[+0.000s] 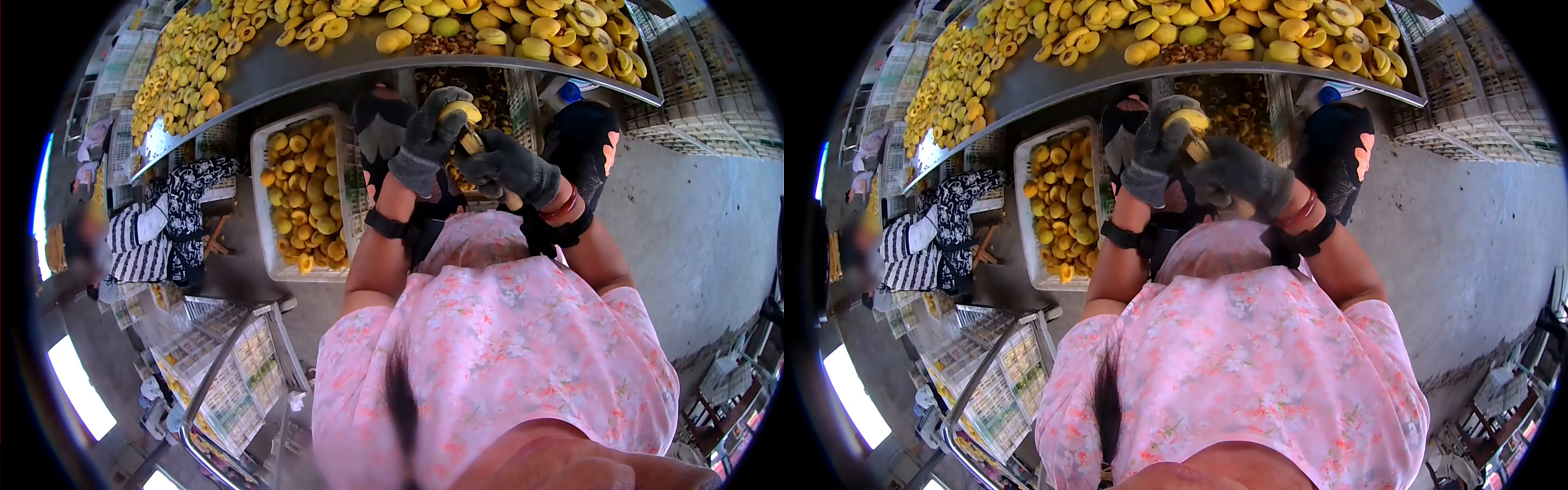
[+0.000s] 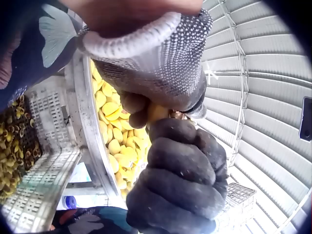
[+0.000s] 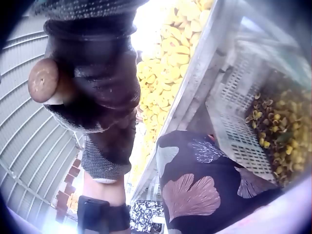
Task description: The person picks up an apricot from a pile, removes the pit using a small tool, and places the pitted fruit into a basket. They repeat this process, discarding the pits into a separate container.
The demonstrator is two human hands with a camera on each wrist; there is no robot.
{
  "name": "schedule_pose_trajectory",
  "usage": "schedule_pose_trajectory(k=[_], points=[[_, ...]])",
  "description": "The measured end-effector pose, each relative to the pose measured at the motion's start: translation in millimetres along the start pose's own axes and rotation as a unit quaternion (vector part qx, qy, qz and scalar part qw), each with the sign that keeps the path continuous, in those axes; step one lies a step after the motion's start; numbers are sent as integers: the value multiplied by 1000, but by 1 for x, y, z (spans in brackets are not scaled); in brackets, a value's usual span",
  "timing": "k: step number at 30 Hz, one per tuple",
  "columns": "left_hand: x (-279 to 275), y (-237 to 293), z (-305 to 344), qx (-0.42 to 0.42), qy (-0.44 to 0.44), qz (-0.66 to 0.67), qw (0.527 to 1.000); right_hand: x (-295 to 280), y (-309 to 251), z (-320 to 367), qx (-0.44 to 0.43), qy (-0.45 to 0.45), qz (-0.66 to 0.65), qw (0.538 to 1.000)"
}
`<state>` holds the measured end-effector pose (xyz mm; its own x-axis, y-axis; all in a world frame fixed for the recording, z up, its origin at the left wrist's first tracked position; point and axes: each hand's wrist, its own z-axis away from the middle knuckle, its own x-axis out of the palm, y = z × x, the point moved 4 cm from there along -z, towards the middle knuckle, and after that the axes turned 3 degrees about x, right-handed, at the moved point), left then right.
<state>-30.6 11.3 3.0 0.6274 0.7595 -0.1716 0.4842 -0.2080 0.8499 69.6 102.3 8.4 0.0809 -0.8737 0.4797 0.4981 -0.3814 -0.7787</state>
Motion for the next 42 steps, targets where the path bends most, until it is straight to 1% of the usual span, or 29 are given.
schedule_pose_trajectory(k=[1,3,5,7,9,12,13,15,16,18,19,21,22,25,26,27,29,30,31,32,33,34,36,37,38,39,40,41,42], points=[[0,1,0,8,-8,-9,1000,2,-1,2,17,-5,-2,1000],[-1,4,-2,26,-24,-28,999,6,-3,5,11,-6,-18,1000],[-2,-10,3,-5,-10,10,1000,6,-3,2,-2,-7,-34,999],[-1,-7,3,-21,11,27,999,2,7,-4,-22,-6,-54,998],[0,0,2,-22,42,23,999,-1,15,-10,-50,4,-28,998],[6,-12,6,-57,85,140,985,1,16,-10,-58,19,0,998],[7,-13,7,-65,94,147,983,2,15,-9,-56,25,7,998],[8,-15,9,-81,112,162,977,1,18,-13,-96,50,51,993],[8,-16,9,-106,120,171,972,0,18,-14,-116,62,72,989],[6,-16,10,-156,138,188,960,2,15,-11,-106,66,100,987],[2,-22,10,-204,153,227,940,4,13,-10,-101,65,115,986],[-8,-33,13,-297,188,303,886,8,11,-8,-143,98,242,954],[-13,-27,13,-294,250,302,872,10,11,-8,-165,109,303,932],[-52,-38,29,-229,319,128,911,-1,19,-8,-175,194,420,869],[-65,-41,40,-230,315,142,910,-3,20,-3,-193,226,404,865],[-86,-44,54,-205,328,24,922,-3,18,2,-208,260,387,860],[-122,-52,85,-148,323,-200,913,-2,14,6,-289,325,356,827],[-136,-43,104,-161,288,-333,883,-5,10,10,-329,364,339,802],[-150,-34,123,-169,256,-462,832,-9,11,6,-307,364,367,799],[-169,-42,151,-236,252,-514,785,-17,14,0,-284,365,395,794],[-189,-53,184,-265,248,-573,735,-29,19,-8,-260,365,422,788],[-207,-65,216,-291,243,-628,680,-65,50,-28,-127,310,484,808],[-234,-74,278,-414,222,-644,603,-76,68,-32,-99,327,505,793],[-257,-98,322,-503,193,-611,580,-80,71,-35,-86,334,515,785],[-251,-84,332,-589,170,-568,549,-75,67,-33,-72,333,500,796],[-252,-91,361,-574,162,-559,576,-75,69,-34,-79,335,501,794],[-257,-109,391,-673,132,-453,569,-78,73,-35,-86,342,502,789],[-263,-136,427,-711,110,-419,554,-80,71,-34,-95,353,503,783],[-260,-139,430,-712,144,-410,552,-71,61,-30,-99,347,492,792]])
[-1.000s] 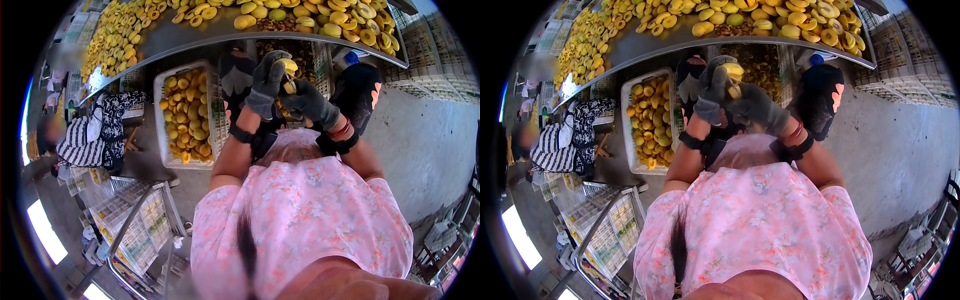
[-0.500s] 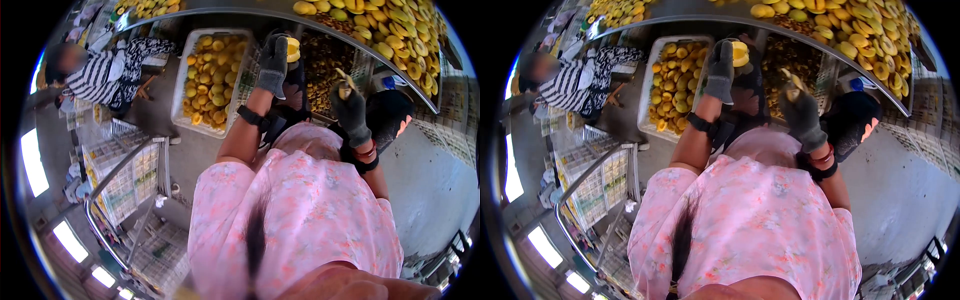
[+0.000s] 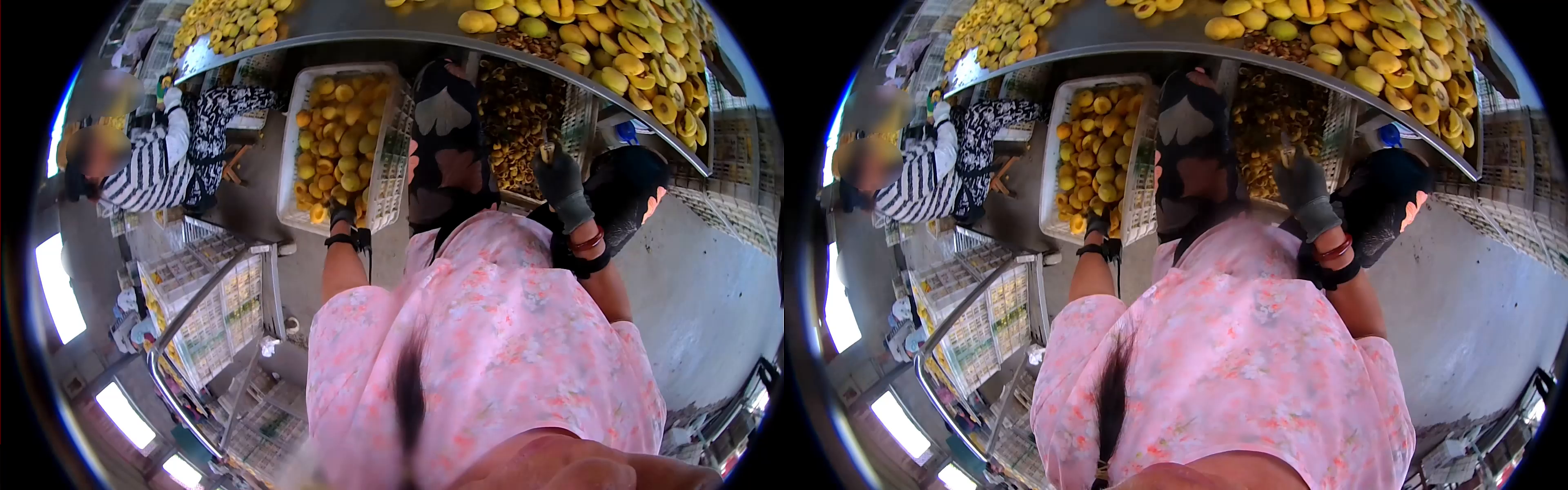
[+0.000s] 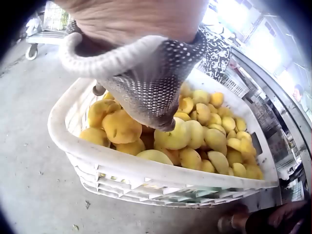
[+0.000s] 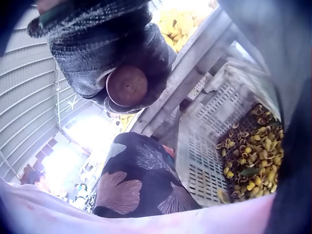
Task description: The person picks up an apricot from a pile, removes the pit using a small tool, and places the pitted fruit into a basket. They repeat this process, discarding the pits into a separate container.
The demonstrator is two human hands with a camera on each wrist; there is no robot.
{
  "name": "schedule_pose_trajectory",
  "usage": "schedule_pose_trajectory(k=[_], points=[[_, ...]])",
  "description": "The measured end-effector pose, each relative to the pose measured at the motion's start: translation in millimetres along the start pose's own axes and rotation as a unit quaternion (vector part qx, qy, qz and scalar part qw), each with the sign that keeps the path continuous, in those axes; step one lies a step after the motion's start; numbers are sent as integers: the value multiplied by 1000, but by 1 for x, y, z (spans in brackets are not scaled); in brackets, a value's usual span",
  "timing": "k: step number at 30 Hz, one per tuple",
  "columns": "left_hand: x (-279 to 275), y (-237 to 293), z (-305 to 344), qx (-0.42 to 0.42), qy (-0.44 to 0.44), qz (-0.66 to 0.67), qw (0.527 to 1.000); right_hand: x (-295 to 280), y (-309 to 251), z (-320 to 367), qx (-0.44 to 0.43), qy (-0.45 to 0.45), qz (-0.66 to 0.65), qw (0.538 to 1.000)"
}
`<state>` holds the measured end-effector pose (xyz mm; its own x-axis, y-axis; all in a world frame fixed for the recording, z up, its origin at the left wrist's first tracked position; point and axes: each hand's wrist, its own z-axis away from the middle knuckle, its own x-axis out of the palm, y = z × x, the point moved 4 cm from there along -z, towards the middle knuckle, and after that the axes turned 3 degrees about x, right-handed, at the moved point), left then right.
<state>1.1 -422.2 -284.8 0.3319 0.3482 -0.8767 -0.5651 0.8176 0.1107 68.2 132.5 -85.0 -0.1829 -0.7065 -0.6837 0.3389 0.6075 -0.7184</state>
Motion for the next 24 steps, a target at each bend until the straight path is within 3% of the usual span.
schedule_pose_trajectory(k=[1,2,4,5,7,8,9,10,12,14,17,18,21,24], points=[[-14,19,12,-65,-18,-8,998,-4,-4,1,-1,5,-1,1000],[-7,27,-16,19,-2,-129,991,-6,-5,2,-3,7,-1,1000],[-14,70,-32,163,122,-144,968,-5,-5,1,-16,11,1,1000],[-43,118,-4,218,223,-36,949,-5,-5,0,-20,6,7,1000],[-96,215,42,385,363,70,846,-1,-5,-1,-32,-10,19,999],[-122,265,72,464,435,110,763,1,-5,0,-47,-2,6,999],[-147,313,102,522,398,157,739,0,-7,0,-38,-9,8,999],[-153,352,114,581,424,173,673,0,-10,0,-28,-15,10,999],[-159,420,134,613,388,160,669,-1,-9,-2,-19,-23,3,1000],[-155,480,134,595,275,64,753,-4,-9,2,-25,17,-13,999],[-119,540,108,531,178,-135,818,-12,-8,5,-10,16,2,1000],[-109,552,102,501,101,-195,837,-14,-8,5,-3,15,2,1000],[-99,564,84,522,59,-150,837,-21,-3,6,2,17,-5,1000],[-107,544,102,583,66,41,808,-27,-3,4,-9,30,-7,999]])
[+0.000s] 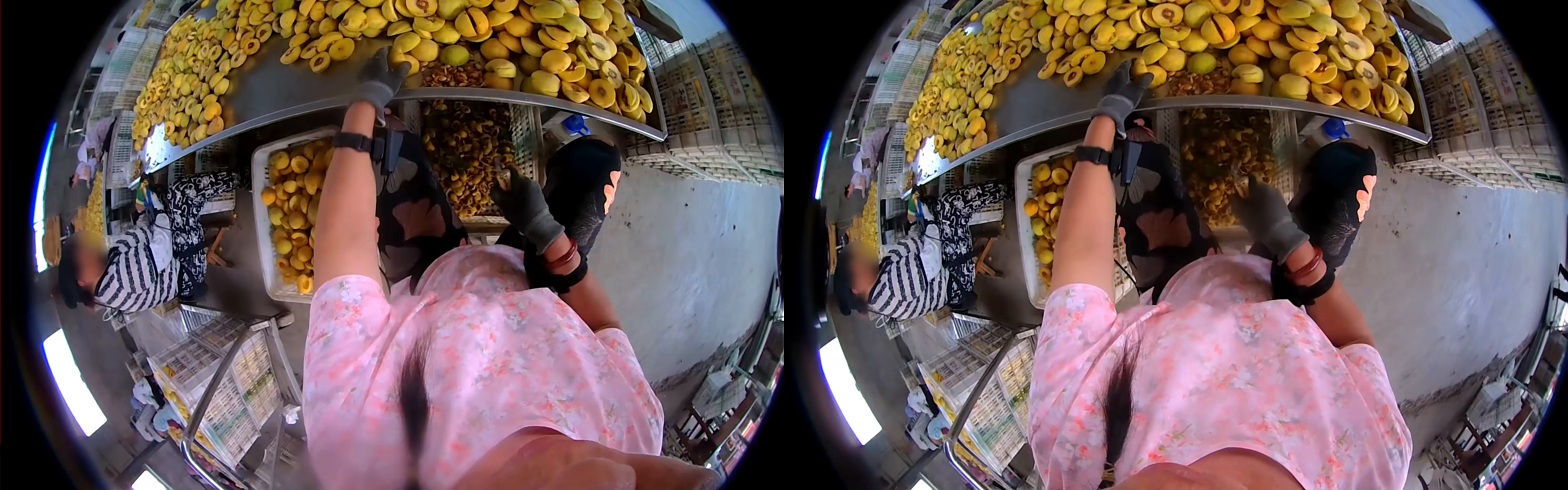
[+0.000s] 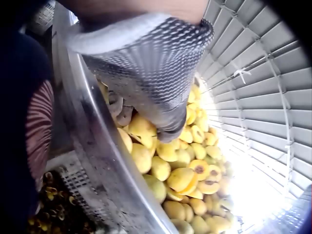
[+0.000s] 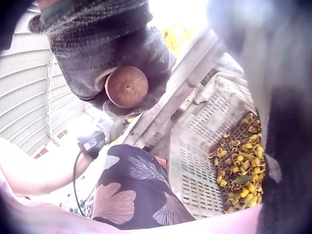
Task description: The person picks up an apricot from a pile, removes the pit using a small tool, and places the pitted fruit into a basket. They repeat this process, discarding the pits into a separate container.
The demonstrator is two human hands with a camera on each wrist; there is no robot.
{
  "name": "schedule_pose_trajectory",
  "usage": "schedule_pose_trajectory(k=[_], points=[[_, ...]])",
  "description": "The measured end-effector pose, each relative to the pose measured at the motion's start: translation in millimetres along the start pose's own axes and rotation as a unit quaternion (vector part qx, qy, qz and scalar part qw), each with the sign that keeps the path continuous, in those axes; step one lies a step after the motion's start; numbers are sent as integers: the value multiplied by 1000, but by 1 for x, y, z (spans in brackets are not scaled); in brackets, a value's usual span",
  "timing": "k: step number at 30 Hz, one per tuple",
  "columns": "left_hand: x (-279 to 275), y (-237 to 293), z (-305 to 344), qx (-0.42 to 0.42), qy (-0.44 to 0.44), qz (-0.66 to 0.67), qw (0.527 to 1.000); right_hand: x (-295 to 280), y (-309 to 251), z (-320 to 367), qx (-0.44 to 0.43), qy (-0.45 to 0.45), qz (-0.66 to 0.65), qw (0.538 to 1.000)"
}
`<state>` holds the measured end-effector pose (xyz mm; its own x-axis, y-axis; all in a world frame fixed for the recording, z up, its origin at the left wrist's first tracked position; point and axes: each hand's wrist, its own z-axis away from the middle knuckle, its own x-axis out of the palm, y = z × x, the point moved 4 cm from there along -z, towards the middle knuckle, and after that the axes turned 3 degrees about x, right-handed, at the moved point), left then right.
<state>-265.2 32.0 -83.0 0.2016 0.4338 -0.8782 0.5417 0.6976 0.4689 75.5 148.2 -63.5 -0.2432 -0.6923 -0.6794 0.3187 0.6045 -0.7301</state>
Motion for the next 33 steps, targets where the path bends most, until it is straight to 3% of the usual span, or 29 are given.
schedule_pose_trajectory(k=[1,2,3,4,7,10,13,17,18,21,26,29,32,33], points=[[-6,4,8,21,43,57,997,-2,-3,-2,-7,11,-18,1000],[-5,7,19,30,-7,216,976,-5,-6,-3,-14,21,-35,999],[-7,12,32,20,-59,367,928,-7,-12,-5,-14,5,-54,998],[-32,46,64,-44,-97,538,836,-9,-20,-8,-14,-10,-73,997],[-51,92,117,-5,-85,687,722,-16,-49,-16,-38,-7,-130,991],[-63,125,148,8,-79,717,692,-22,-68,-20,-17,-49,-180,982],[-59,138,166,-8,-25,667,745,-32,-86,-17,-37,-29,-147,988],[-44,148,177,97,78,556,822,-27,-85,-11,-101,16,-168,981],[-55,160,184,102,99,491,860,-25,-83,-10,-106,16,-167,980],[-39,166,186,124,122,532,829,-22,-79,-6,-108,16,-163,981],[-31,172,192,166,159,525,819,-28,-88,4,-100,15,-180,978],[-32,174,194,179,158,543,805,-29,-89,6,-76,-47,-229,969],[-29,175,195,175,111,578,789,-32,-92,12,53,-236,-366,898],[-28,173,196,164,84,590,786,-31,-89,14,58,-276,-390,877]])
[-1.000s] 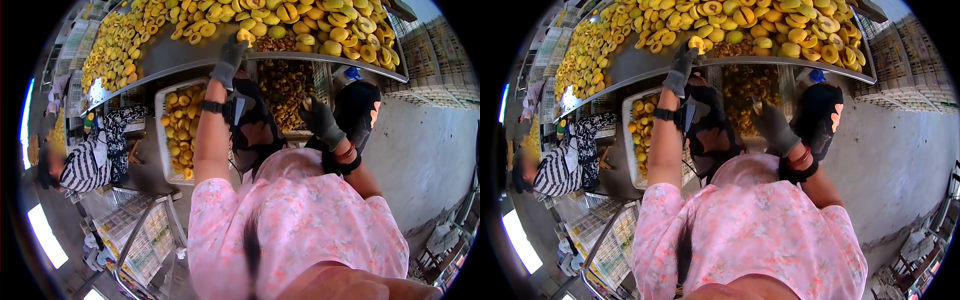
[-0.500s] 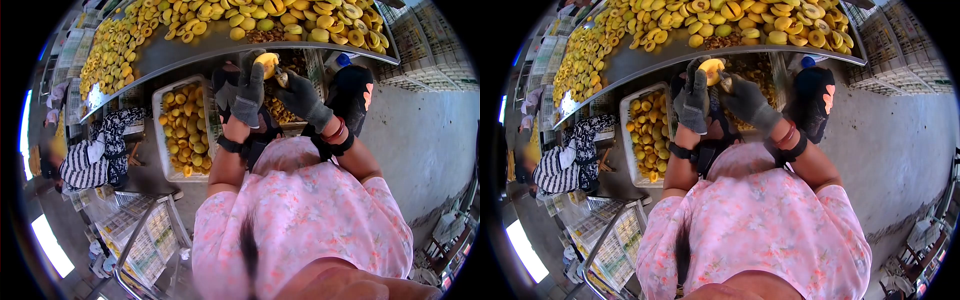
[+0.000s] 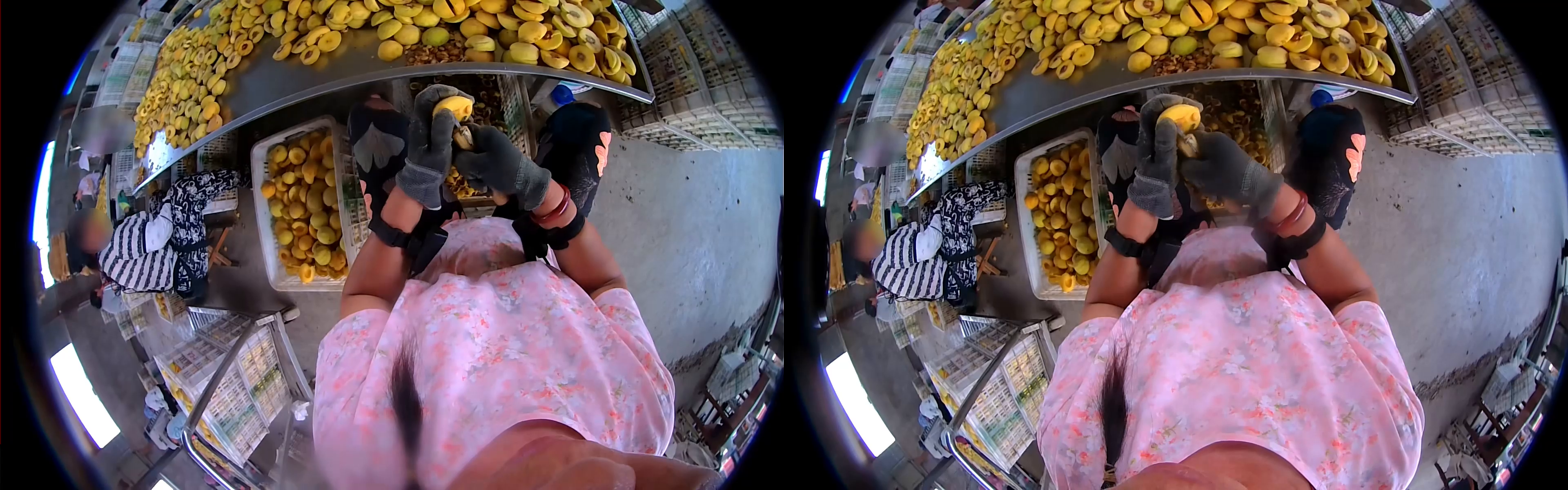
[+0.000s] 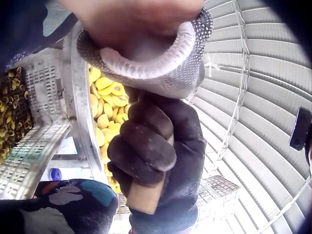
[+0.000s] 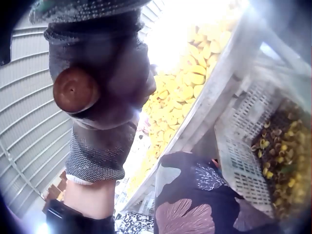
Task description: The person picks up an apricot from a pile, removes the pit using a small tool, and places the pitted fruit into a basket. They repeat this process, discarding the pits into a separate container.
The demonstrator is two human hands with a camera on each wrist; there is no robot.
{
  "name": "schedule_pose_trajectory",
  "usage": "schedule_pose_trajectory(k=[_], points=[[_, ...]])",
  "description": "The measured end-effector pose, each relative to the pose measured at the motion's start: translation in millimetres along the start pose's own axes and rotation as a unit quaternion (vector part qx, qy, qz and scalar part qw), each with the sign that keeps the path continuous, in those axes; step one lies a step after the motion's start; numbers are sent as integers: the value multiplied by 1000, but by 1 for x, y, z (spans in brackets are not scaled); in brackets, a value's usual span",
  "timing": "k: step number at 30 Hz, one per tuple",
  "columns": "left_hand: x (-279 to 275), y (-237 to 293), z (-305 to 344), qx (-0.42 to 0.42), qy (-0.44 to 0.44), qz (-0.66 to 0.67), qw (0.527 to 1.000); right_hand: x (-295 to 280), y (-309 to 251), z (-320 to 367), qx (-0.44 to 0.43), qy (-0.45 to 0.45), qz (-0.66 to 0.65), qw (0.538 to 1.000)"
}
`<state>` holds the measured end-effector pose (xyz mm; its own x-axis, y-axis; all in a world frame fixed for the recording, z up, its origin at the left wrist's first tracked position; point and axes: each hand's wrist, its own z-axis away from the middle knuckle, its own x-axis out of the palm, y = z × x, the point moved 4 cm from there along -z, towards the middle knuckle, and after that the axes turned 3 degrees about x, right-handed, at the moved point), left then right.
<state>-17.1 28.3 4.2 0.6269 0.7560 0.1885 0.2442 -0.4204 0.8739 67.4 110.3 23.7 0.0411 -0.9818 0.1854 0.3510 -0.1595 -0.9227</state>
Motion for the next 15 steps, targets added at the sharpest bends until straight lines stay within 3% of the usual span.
schedule_pose_trajectory(k=[2,5,8,9,11,15], points=[[1,-1,5,-41,-9,37,998,-3,7,2,31,-80,-56,995],[4,3,7,-98,9,124,987,2,13,3,42,-106,-135,984],[-2,2,4,-135,53,201,969,9,20,3,-14,-88,-72,993],[-10,-2,-1,-122,72,190,971,6,22,3,-57,-35,43,997],[-27,-3,-2,-120,107,145,976,0,23,4,-146,73,269,949],[-34,2,3,-70,116,-7,991,-11,10,1,-157,294,357,873]])
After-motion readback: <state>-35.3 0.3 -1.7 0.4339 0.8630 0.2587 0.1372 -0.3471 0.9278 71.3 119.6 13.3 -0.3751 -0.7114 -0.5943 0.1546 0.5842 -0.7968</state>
